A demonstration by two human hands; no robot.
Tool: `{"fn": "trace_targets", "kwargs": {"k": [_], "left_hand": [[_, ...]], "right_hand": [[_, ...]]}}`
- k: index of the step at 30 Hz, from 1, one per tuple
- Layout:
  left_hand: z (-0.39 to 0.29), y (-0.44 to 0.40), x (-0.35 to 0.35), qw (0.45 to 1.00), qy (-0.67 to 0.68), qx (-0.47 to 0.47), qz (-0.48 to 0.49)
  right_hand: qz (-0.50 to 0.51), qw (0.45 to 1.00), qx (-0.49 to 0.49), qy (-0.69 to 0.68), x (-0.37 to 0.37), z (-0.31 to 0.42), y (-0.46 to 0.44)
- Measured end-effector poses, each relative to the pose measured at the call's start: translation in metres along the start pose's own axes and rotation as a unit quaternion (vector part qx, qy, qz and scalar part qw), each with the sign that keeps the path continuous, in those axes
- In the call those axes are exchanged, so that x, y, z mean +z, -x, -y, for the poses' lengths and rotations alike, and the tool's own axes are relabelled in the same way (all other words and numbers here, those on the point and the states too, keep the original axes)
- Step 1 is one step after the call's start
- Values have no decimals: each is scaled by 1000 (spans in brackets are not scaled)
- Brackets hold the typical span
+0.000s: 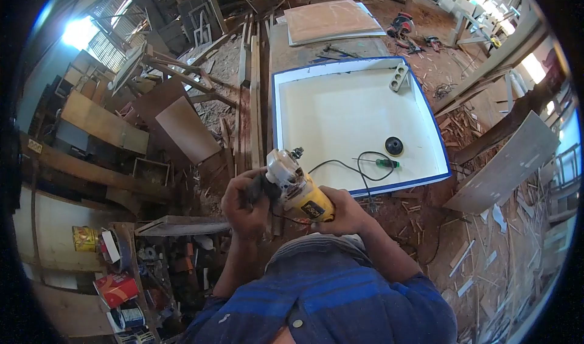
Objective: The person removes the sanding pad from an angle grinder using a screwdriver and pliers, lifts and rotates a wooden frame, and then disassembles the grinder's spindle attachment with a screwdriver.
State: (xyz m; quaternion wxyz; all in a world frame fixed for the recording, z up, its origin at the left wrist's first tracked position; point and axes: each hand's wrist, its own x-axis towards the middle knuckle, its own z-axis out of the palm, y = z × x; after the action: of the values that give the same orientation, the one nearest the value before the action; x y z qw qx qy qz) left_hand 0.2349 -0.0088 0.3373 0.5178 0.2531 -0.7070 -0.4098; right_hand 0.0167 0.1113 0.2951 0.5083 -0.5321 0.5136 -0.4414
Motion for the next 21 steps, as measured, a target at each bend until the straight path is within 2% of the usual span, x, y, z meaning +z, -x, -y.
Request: {"fn": "trace_targets", "kwargs": {"k": [4, 7, 10, 13, 16, 18, 21], "left_hand": [[-14, -3, -2, 996, -58, 36, 58], [0, 5, 5, 997, -38, -3, -60], [3, 0, 11, 992, -61, 24, -107], [-3, -1, 9, 989, -126, 30, -69], [-10, -6, 13, 998, -37, 55, -19], [-14, -8, 7, 999, 42, 14, 6], [-6, -8, 5, 989, 117, -88, 25]], "right_hand": [[-6, 1000, -3, -25, -4, -7, -1], [-7, 999, -17, -36, -7, -8, -3], [-4, 1000, -29, -9, -8, -19, -5], [-5, 998, -61, 33, -9, -19, -9], [-1, 999, -39, 18, -8, -12, -8], [-7, 999, -24, -23, -8, -5, -9], [-10, 998, -55, 7, -12, -10, -12]]}}
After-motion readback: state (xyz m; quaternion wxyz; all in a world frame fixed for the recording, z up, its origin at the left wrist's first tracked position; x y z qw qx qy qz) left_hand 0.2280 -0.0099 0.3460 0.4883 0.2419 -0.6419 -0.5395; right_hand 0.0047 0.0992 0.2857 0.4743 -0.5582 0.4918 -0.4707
